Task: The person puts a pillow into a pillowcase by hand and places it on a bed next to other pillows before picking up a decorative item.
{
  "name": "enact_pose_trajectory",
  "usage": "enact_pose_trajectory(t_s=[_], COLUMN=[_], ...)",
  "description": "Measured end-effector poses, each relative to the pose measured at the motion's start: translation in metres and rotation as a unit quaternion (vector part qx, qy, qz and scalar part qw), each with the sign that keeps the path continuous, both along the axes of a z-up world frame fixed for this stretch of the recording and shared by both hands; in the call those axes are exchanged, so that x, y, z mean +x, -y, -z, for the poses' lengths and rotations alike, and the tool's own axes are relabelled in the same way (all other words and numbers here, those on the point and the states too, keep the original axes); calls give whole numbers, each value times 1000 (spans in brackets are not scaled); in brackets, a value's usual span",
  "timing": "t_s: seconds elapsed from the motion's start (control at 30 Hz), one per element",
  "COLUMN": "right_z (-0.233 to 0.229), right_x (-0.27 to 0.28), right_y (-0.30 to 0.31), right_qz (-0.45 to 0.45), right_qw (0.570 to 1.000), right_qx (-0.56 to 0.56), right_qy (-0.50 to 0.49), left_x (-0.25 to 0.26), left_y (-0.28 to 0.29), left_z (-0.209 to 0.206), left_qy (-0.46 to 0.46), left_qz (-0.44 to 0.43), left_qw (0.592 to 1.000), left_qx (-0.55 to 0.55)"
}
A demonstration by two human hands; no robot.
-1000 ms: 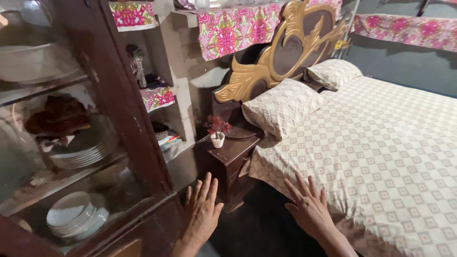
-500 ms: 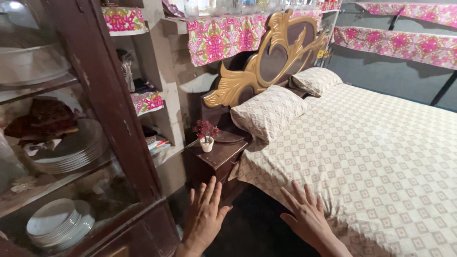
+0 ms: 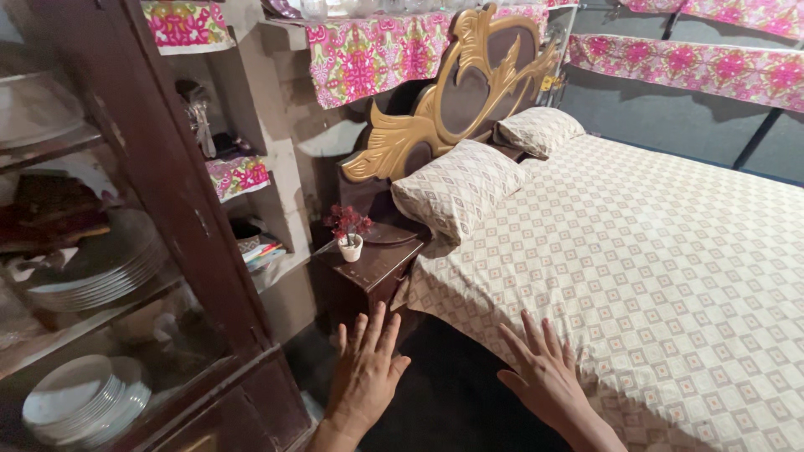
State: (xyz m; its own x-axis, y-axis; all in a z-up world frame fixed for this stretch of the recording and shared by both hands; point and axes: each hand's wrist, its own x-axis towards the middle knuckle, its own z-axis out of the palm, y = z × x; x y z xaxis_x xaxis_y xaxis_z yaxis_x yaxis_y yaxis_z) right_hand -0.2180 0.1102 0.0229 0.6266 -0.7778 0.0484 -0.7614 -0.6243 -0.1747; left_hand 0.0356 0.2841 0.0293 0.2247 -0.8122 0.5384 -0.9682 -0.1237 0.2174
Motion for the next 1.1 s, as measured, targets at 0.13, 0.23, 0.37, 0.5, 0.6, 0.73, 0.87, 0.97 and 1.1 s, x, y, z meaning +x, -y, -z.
enact_pose_trajectory(t_s=[0.13,0.23,0.37,0.5,0.6,0.73,0.87,0.97,1.1], right_z=[0,1,4,0,-6,-7,3,12,19], right_x=[-16,-29,-58,-86,-111,-146,-186,-216,-263], right_y=[-1,-2,-8,-16,-24,-32,-34,-37,-41], right_qz=[21,52,85,127,166,201,218,230,253], right_qw=[1000,999,996,992,986,979,976,973,967], right_qx=[-8,16,4,1,26,12,-13,-23,-15], right_qy=[5,-1,15,-1,-3,-18,1,10,-3], left_x=[-2,-4,-14,-33,-54,-83,-110,-136,-181], left_y=[4,12,27,45,55,60,66,70,73], left_z=[3,11,27,30,24,12,6,5,6], left_qy=[-3,-16,-8,-15,-8,7,19,23,34], left_qz=[-5,-7,13,35,59,92,121,135,145], left_qw=[1000,998,997,992,988,983,984,983,977], left_qx=[15,53,77,123,145,159,130,121,151])
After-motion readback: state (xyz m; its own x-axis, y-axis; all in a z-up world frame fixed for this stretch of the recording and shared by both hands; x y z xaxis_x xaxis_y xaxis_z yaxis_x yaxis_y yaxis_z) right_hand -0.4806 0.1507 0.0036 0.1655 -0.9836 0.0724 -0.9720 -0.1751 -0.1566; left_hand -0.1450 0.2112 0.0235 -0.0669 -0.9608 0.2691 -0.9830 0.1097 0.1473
